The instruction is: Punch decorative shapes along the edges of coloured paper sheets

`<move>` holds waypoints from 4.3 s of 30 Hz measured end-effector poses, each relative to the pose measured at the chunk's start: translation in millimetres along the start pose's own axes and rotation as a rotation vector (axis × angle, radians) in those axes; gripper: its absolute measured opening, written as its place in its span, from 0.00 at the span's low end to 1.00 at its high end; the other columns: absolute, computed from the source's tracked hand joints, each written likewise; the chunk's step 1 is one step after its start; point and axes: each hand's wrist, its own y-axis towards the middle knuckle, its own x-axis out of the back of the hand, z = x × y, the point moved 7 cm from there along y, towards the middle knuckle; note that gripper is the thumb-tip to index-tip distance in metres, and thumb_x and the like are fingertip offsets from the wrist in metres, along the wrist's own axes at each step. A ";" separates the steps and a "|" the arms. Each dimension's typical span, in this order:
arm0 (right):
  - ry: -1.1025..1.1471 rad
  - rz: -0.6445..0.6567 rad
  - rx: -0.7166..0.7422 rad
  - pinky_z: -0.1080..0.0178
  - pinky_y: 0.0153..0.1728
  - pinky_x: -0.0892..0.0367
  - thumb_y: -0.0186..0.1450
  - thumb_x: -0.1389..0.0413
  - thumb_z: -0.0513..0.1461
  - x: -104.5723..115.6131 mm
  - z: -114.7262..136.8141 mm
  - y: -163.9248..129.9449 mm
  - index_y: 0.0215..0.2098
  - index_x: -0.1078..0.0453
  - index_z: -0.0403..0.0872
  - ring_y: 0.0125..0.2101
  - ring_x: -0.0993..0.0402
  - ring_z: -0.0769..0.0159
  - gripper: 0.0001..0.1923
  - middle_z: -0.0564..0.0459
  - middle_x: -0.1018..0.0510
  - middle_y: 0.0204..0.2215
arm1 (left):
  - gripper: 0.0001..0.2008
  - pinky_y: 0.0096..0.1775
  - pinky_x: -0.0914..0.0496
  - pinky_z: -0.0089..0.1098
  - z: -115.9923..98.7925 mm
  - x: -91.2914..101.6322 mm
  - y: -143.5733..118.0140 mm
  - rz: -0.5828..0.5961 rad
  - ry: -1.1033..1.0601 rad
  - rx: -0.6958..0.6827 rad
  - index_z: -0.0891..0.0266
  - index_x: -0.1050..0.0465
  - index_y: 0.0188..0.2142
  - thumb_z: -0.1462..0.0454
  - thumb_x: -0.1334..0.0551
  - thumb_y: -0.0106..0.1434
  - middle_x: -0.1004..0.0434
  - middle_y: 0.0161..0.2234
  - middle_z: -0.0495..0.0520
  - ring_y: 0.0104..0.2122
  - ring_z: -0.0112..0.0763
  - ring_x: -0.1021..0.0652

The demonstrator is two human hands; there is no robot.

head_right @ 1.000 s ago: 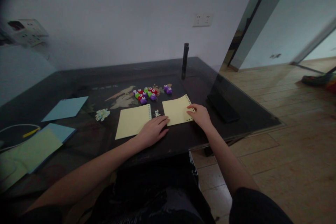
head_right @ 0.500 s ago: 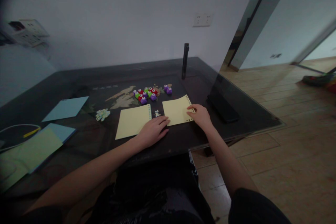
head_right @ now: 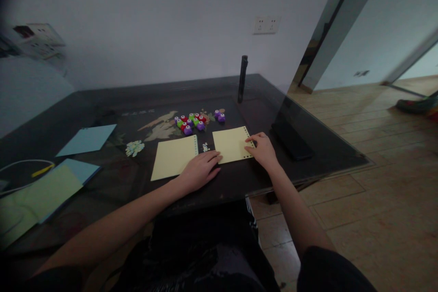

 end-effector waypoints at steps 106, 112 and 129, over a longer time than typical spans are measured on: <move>0.914 0.425 -0.055 0.62 0.33 0.34 0.51 0.37 0.44 -119.3 136.5 72.0 0.27 0.31 0.44 0.27 0.28 0.66 0.12 0.51 0.23 0.25 | 0.19 0.32 0.27 0.31 196.2 30.6 -61.8 -0.299 -1.399 0.686 0.65 0.29 0.43 0.56 0.34 0.54 0.22 0.40 0.61 0.34 0.34 0.21; 0.945 0.360 -0.016 0.61 0.34 0.33 0.50 0.36 0.47 -113.0 136.4 76.4 0.27 0.30 0.45 0.28 0.27 0.65 0.15 0.51 0.23 0.26 | 0.19 0.25 0.30 0.31 173.0 22.6 -56.8 -0.069 -1.338 0.612 0.69 0.26 0.44 0.59 0.35 0.55 0.21 0.36 0.67 0.27 0.36 0.21; 0.807 0.203 -0.026 0.69 0.20 0.44 0.58 0.46 0.54 -97.2 116.1 91.7 0.30 0.26 0.43 0.21 0.33 0.71 0.22 0.49 0.22 0.24 | 0.13 0.30 0.28 0.28 208.7 32.8 -64.8 -0.551 -1.345 0.773 0.69 0.27 0.42 0.66 0.38 0.58 0.19 0.37 0.61 0.27 0.29 0.22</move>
